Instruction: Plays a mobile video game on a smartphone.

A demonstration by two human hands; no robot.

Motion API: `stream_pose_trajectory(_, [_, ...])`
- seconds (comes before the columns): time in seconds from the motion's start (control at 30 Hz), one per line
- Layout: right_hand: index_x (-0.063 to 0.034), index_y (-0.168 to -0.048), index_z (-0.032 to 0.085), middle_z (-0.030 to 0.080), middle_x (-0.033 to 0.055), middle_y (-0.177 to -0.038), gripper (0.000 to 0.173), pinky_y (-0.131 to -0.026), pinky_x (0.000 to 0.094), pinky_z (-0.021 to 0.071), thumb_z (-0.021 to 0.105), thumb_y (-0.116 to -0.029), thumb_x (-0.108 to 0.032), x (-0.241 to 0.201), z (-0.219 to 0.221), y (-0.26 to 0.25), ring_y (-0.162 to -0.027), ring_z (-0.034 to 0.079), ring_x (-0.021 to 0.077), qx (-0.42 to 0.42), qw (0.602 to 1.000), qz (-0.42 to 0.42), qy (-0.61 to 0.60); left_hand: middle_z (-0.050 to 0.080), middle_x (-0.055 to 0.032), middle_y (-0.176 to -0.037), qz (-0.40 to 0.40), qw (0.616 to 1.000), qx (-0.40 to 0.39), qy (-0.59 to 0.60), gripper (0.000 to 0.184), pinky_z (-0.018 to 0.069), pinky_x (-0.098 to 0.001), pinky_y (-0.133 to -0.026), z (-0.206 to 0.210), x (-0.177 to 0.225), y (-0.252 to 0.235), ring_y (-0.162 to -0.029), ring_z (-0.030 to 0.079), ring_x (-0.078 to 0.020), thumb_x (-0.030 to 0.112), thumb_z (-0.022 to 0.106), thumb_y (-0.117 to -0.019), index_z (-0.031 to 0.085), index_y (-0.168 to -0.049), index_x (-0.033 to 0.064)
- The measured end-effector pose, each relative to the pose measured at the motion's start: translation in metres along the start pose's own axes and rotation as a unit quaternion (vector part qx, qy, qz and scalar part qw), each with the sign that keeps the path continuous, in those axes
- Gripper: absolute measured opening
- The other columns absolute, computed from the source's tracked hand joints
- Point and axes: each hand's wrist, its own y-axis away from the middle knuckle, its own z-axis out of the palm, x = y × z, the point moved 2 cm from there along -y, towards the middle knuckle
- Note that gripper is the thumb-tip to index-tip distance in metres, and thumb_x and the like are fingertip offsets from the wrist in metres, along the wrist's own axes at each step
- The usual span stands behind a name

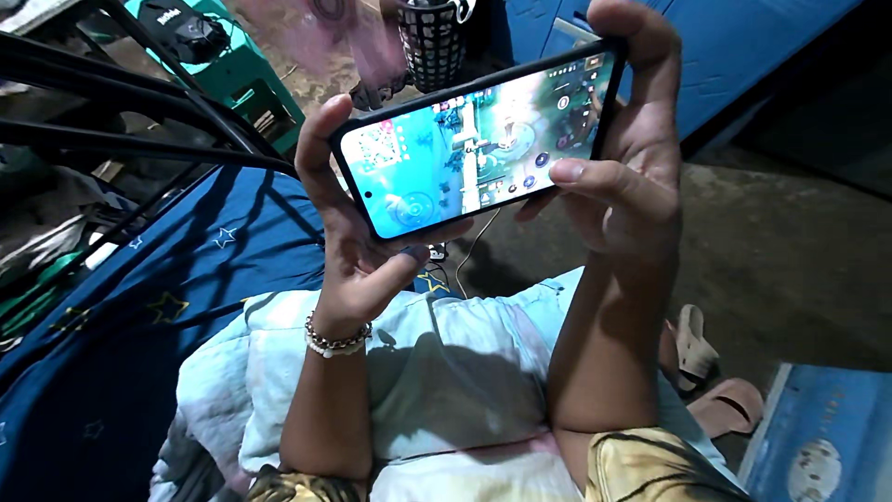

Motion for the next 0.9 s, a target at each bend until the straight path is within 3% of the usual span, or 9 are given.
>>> stream_pose_trajectory(0.27, [-0.0132,-0.148,0.025,0.057,0.0052,-0.129,0.077,-0.058,0.0343,0.0655,0.065,-0.0838,-0.001,-0.0001,0.0002,-0.0003,-0.102,0.070,0.0206,0.002,1.000,-0.007,0.008,0.041,-0.0005,-0.147,0.002,1.000,0.008,-0.015,0.106,0.0579,-0.0395,-0.099,0.0001,0.0002,0.0003,-0.132,0.052,-0.0195,0.003,0.084,-0.0745,0.015,-0.153,0.0226])
stream_pose_trajectory(0.5, [-0.0139,-0.149,0.027,0.057,0.0049,-0.128,0.073,-0.055,0.0336,0.0648,0.063,-0.0860,-0.003,-0.0008,0.0010,0.0004,-0.099,0.070,0.0199,0.012,1.000,-0.005,0.011,0.041,-0.0022,-0.146,-0.004,1.000,0.008,0.012,0.108,0.0596,-0.0420,-0.097,0.0002,-0.0003,0.0009,-0.130,0.054,-0.0222,-0.004,0.082,-0.0725,0.015,-0.153,0.0238])
stream_pose_trajectory(0.9, [-0.0152,-0.146,0.030,0.057,0.0041,-0.127,0.066,-0.051,0.0331,0.0640,0.062,-0.0887,-0.003,0.0014,0.0015,-0.0003,-0.094,0.071,0.0191,0.025,1.000,-0.013,0.003,0.041,-0.0019,-0.147,-0.005,1.000,0.008,0.004,0.106,0.0591,-0.0408,-0.097,0.0005,0.0002,0.0007,-0.131,0.053,-0.0214,0.000,0.083,-0.0740,0.016,-0.152,0.0242])
